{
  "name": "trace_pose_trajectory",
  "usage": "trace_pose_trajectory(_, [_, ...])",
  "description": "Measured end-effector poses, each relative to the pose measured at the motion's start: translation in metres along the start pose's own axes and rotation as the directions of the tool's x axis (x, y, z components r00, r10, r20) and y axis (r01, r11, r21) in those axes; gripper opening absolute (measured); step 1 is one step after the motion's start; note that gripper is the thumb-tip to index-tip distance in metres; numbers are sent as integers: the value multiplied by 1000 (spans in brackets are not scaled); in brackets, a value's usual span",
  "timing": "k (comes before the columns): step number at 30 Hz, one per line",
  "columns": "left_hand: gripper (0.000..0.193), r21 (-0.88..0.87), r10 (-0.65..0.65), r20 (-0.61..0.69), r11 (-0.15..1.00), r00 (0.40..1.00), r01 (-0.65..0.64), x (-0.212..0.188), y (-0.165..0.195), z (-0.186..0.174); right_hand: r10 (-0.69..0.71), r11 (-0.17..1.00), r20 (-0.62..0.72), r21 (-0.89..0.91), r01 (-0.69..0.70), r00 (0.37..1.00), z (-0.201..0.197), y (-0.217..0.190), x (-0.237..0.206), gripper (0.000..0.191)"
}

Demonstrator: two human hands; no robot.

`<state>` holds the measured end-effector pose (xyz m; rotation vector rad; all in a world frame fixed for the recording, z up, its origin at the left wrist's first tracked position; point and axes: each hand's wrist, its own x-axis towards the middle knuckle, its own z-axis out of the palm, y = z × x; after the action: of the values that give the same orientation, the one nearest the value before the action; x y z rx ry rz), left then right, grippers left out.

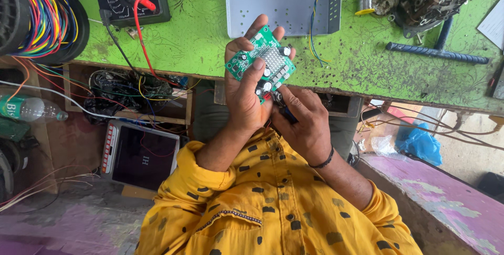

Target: The person removes a circuit board from a metal enclosure, trims component leads with pliers, and solders wires to the board using a soldering iron and solder. They strip wire ends and attach them to the board inside the enclosure.

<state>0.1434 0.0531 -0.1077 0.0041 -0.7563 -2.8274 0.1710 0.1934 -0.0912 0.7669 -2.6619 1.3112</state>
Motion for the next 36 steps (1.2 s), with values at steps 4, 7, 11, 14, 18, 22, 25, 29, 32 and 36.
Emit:
trace_pose_trajectory(4, [20,-46,-9,-12,999,1000,8,1,1,-2,116,980,-4,161,-114,993,0,1,-1,45])
trace_pose_trajectory(7, [20,-115,-16,-33,993,999,12,5,4,-6,335,932,28,138,-336,942,0,-2,0,47])
trace_pose_trajectory(11, [24,-172,-6,-46,985,999,-2,10,5,-9,-65,948,-104,-315,29,992,-1,-10,2,55])
trace_pose_trajectory(14, [25,-101,11,-46,995,999,-15,7,2,-8,-88,929,-114,-369,40,990,-2,-15,3,52])
trace_pose_trajectory(18, [39,57,86,-88,995,992,-81,-2,-3,-7,-81,931,-105,-364,37,991,-2,-16,3,51])
trace_pose_trajectory(22, [39,176,169,-64,972,984,-155,-5,-6,-10,-74,933,-97,-358,35,992,0,-14,2,53])
trace_pose_trajectory(25, [39,157,172,-73,975,982,-159,-5,-7,-10,-86,928,-107,-370,41,991,1,-14,2,53])
trace_pose_trajectory(29, [39,106,154,-87,984,984,-144,-5,-8,-7,-71,936,-115,-351,26,991,1,-13,1,52])
trace_pose_trajectory(32, [38,8,86,-71,996,994,-86,-4,-6,-6,-45,953,-110,-301,10,993,-1,-12,2,53])
trace_pose_trajectory(36, [43,-45,-17,-68,999,998,14,-3,-1,-8,-38,960,-88,-278,12,995,-2,-11,3,52])
